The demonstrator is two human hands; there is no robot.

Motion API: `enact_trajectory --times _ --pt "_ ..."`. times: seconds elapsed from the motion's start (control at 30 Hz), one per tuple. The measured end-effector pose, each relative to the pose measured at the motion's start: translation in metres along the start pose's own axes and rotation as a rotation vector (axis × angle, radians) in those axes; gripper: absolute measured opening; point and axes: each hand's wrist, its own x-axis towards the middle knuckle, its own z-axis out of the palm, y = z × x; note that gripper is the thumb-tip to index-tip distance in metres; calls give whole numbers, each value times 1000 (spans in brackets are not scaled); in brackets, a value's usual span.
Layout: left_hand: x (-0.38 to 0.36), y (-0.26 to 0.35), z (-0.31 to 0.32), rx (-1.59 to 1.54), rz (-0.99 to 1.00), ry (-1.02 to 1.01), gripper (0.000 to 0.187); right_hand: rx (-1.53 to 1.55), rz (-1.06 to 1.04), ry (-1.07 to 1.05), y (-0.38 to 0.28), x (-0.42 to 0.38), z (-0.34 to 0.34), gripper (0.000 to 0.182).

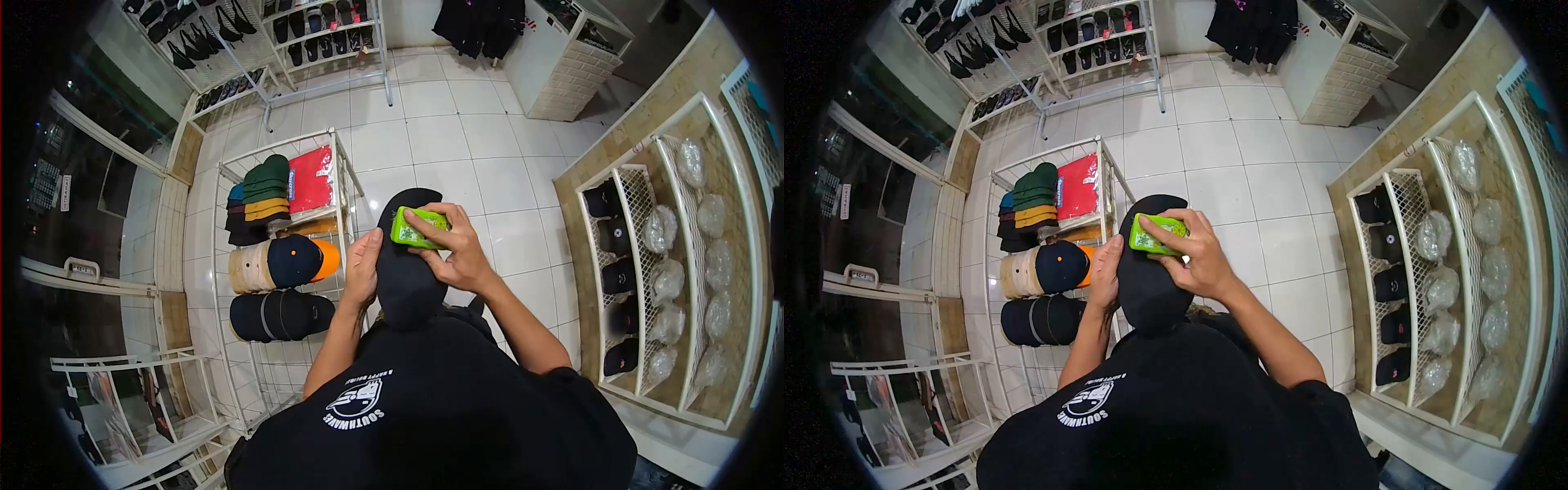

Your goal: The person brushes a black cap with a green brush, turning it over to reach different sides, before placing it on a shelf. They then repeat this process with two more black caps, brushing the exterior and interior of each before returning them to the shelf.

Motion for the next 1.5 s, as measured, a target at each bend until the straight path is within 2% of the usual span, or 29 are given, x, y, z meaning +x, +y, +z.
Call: enact_trajectory --times 0.03,0.1,0.13,0.17,0.23,0.3,0.37,0.5,0.57,0.6,0.67,0.7,0.77,0.83,0.9,0.97,1.03,1.1,1.13,1.17,1.27,1.3,1.37,1.4,1.43,1.5 --pt "-2 0 -2 -28 -29 28 36 -5 2 4 7 0 2 62" --pt "-8 10 4 -104 -75 63 38 66 326 258 35 0 2 63" --pt "-9 15 9 -151 -59 55 39 1 424 324 39 3 3 64" --pt "-7 18 13 -193 -45 46 40 -26 410 316 40 1 3 65" --pt "-2 15 10 -211 -28 81 41 106 360 308 20 -1 1 64" --pt "-3 14 8 -225 -18 135 42 207 277 207 10 -5 1 64" --pt "-2 17 9 -244 -54 75 42 248 219 170 23 -7 4 66" --pt "-8 12 11 -308 -107 23 43 317 452 329 46 -2 3 68" --pt "-5 8 15 -268 -75 111 42 289 313 283 33 -8 1 67" --pt "-4 11 18 -307 -95 117 40 292 311 280 29 -7 -4 67" --pt "-5 6 14 -302 -113 72 39 131 148 112 24 -8 -12 67" --pt "-5 5 13 -294 -132 21 38 129 151 113 30 -7 -9 67" --pt "-8 1 18 -279 -131 12 37 340 472 347 44 -2 3 67" --pt "-2 4 19 -255 -108 -3 36 267 363 266 20 1 -3 64" --pt "-4 5 14 -67 -42 -66 35 171 148 35 9 6 -14 65" --pt "-2 2 12 24 -35 -83 34 208 405 101 20 13 -13 66" --pt "0 6 20 111 -18 -106 34 90 450 241 18 20 -8 66" --pt "-1 11 28 182 -4 -45 33 -137 46 85 3 19 -14 65" --pt "0 8 24 183 -4 -44 33 11 -20 -43 -5 21 -16 65" --pt "0 3 16 228 1 -60 33 14 -15 -42 -1 20 -15 65" --pt "0 10 17 273 33 -79 32 -1 357 242 28 20 -3 64" --pt "0 13 20 272 53 -80 31 0 361 242 21 17 -1 64" --pt "4 12 21 291 105 -70 31 -74 130 95 2 14 -1 64" --pt "4 9 20 309 148 -58 31 12 25 -43 -6 13 -3 64" --pt "3 5 14 311 142 -58 31 38 -7 -26 -1 12 -4 65" --pt "0 -3 -1 324 56 -66 31 164 335 82 24 14 -5 69"
